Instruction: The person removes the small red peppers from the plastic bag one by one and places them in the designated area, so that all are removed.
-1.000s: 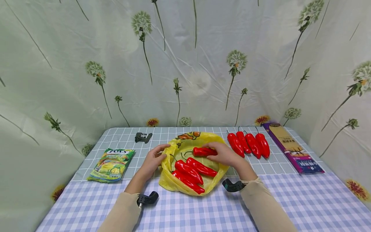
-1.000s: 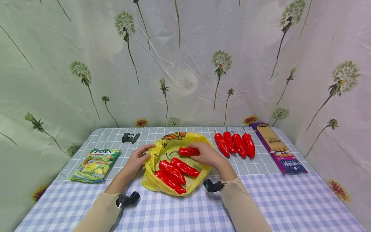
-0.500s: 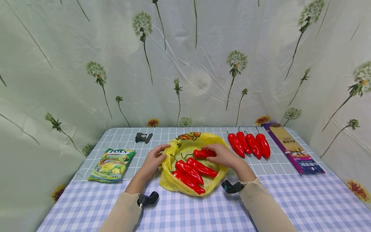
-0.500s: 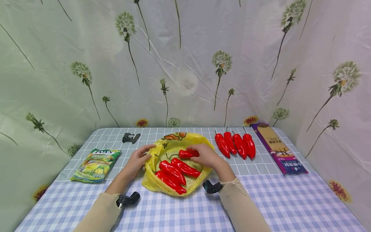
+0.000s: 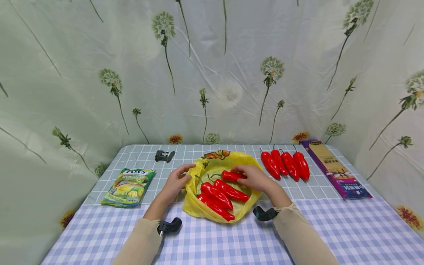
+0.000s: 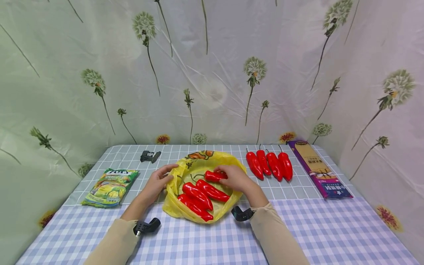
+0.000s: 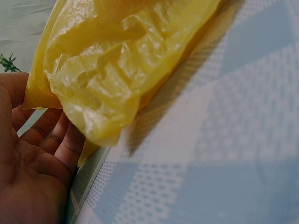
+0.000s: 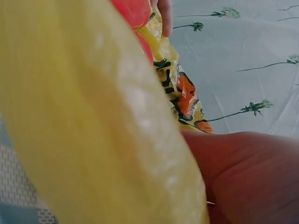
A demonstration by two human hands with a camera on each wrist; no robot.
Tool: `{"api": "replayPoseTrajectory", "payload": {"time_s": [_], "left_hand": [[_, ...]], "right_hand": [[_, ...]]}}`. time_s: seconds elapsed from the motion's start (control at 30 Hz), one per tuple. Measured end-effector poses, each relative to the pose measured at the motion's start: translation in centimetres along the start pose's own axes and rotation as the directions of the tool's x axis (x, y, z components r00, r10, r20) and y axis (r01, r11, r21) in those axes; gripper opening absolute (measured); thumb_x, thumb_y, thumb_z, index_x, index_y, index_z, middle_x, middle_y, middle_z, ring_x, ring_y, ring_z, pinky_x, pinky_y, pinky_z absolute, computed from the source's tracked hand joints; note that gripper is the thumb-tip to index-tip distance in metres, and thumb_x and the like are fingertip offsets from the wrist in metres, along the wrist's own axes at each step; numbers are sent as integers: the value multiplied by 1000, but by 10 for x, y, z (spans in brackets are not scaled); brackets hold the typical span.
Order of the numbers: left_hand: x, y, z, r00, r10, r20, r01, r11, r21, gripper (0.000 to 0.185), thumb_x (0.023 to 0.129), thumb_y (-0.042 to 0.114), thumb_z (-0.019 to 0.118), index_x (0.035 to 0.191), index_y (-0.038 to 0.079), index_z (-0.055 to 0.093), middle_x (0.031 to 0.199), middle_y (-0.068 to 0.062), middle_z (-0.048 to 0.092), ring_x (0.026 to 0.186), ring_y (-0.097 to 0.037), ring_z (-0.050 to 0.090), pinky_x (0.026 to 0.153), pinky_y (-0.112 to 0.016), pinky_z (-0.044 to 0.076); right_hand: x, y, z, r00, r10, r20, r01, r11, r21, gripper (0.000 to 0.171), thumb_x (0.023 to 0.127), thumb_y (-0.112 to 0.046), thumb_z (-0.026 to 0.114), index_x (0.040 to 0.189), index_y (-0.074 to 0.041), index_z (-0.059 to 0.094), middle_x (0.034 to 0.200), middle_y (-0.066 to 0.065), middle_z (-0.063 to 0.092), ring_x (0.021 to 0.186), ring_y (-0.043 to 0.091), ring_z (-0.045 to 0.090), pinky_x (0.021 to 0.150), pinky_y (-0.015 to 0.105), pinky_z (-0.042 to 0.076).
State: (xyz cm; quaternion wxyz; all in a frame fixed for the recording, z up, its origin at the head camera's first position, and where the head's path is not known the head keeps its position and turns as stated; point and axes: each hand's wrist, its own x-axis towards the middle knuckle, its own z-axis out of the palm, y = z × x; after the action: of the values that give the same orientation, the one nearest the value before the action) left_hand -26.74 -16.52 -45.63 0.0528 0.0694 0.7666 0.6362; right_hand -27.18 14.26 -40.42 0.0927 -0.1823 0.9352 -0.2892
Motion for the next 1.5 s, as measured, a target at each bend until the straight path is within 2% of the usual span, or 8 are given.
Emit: {"api": "replayPoseTrajectory", "payload": {"time_s": [0.37, 0.67, 0.93, 1.23, 1.5], "left_hand": [[2, -2, -1, 1000, 10, 3, -10, 1000, -6, 44, 97, 9, 51, 141, 14, 54, 138, -14, 50, 117, -23, 60, 91, -27, 56], [1, 0, 0, 1000, -11, -6, 11, 1000, -21, 43, 97, 10, 52, 139, 18, 56, 136, -10, 51, 115, -22, 60, 89, -28, 57], [0, 0, -1, 1000, 8, 6, -8, 1000, -14, 44, 97, 9, 51, 141, 14, 54, 138, -14, 49, 115, -21, 59, 89, -24, 55], [1, -1, -1, 1000, 3, 5, -3, 1000, -26, 45, 97, 9, 51, 141, 15, 54, 137, -14, 49, 114, -20, 59, 86, -22, 55], [2, -3, 0, 1000, -22, -11, 22, 999, -30, 44, 96, 9, 51, 139, 18, 56, 136, -10, 50, 116, -22, 59, 88, -25, 56]], "right_hand": [[0, 2, 2, 1000, -3, 14, 3, 1000, 15, 37, 88, -11, 73, 122, -20, 62, 121, 4, 68, 108, 20, 61, 93, 39, 57], [-1, 0, 1, 1000, -26, 3, 26, 1000, 11, 47, 87, -13, 75, 130, -20, 59, 126, 4, 66, 116, 23, 60, 97, 42, 56], [-5, -6, -8, 994, -102, -39, 105, 993, 62, 53, 88, -9, 71, 138, -17, 54, 129, 9, 63, 119, 28, 59, 95, 44, 57], [-9, -11, -20, 988, -142, -59, 148, 984, 101, 70, 89, -8, 70, 150, -24, 39, 134, 12, 59, 122, 31, 57, 87, 41, 60], [-14, -13, -30, 978, -174, -112, 184, 979, 83, 83, 88, -7, 70, 156, -30, 29, 136, 15, 56, 122, 34, 58, 85, 41, 61]]}}
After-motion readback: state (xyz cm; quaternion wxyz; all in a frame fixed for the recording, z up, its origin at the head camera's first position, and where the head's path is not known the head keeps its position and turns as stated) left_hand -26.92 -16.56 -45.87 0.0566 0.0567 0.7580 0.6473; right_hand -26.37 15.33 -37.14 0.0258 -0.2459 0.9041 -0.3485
